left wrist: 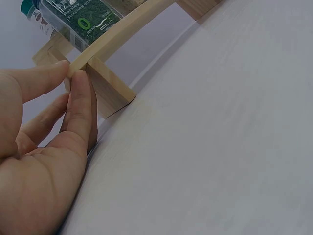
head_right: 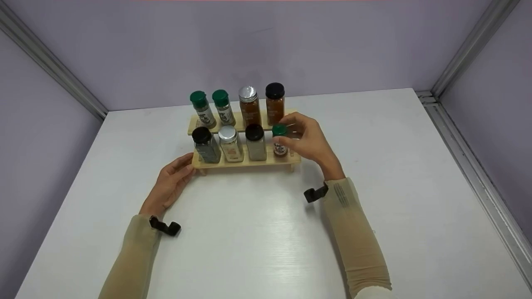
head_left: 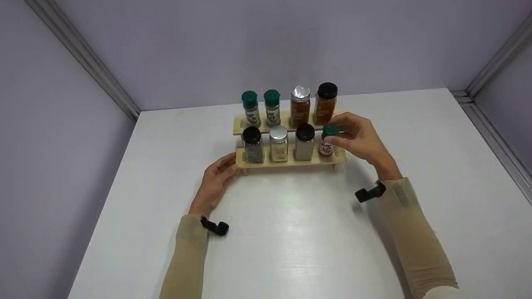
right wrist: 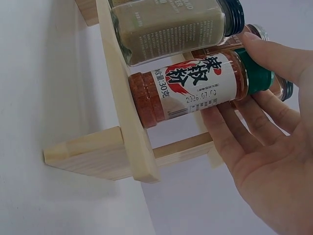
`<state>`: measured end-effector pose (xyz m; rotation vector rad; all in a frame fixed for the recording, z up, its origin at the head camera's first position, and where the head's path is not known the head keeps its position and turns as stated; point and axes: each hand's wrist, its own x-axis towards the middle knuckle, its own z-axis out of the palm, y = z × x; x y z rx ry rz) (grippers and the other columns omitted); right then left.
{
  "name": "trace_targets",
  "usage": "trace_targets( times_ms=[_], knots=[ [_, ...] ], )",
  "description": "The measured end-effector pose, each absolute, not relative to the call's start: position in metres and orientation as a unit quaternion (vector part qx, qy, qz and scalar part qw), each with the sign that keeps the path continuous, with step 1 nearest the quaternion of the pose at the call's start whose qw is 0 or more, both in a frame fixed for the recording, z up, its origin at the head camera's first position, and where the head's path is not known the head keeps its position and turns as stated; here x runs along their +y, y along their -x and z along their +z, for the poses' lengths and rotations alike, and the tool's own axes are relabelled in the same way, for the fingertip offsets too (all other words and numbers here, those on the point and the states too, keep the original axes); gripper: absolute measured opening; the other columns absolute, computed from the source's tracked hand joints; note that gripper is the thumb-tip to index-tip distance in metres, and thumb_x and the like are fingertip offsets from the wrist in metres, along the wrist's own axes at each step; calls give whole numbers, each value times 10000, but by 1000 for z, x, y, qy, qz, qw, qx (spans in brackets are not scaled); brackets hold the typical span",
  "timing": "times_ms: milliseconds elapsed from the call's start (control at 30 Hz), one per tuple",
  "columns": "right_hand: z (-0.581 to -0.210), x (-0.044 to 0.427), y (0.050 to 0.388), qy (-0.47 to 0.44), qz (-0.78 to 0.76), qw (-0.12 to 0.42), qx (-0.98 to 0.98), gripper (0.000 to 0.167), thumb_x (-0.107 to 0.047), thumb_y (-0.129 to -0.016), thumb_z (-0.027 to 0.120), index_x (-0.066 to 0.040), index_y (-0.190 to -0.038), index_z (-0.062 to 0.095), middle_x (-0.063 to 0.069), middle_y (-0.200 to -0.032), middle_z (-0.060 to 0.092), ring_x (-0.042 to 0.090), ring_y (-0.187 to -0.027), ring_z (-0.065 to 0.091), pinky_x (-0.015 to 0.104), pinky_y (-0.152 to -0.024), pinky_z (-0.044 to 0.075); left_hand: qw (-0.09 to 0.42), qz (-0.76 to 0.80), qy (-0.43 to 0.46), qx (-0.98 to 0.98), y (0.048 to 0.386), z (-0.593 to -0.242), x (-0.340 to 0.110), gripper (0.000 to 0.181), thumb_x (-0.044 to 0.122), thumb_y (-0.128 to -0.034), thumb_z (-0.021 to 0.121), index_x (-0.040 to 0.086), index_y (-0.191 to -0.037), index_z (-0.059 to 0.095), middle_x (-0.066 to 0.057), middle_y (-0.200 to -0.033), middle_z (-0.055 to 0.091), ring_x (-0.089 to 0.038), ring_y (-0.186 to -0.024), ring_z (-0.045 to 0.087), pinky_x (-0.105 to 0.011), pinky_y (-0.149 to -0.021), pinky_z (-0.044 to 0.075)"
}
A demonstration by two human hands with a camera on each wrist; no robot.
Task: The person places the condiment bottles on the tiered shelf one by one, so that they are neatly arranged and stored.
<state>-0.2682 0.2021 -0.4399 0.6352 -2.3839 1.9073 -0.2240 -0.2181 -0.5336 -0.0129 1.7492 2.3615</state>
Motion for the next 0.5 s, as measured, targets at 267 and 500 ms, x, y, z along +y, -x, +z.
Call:
trace_targets(
  times_ms=[267, 500],
  knots=[
    [-434, 209, 266, -217, 594, 18, -775, 430, -47, -929, 842, -2, -1325, 681, 130, -1263, 706, 164, -1118, 726, 222, -993, 606, 102, 804, 6, 586, 225, -530, -217, 473, 43, -1084, 621, 26, -1545, 518, -155, -1528, 529, -226, -1384, 557, -296, -1163, 527],
    [-422, 220, 260, -205, 584, 84, -781, 375, -57, -1004, 750, -32, -1372, 689, 169, -1346, 695, 185, -1223, 683, 251, -1086, 550, 83, 710, -17, 699, 229, -517, -229, 534, 209, -1085, 668, 70, -1574, 505, -95, -1584, 515, -258, -1396, 577, -409, -1164, 541]
  ],
)
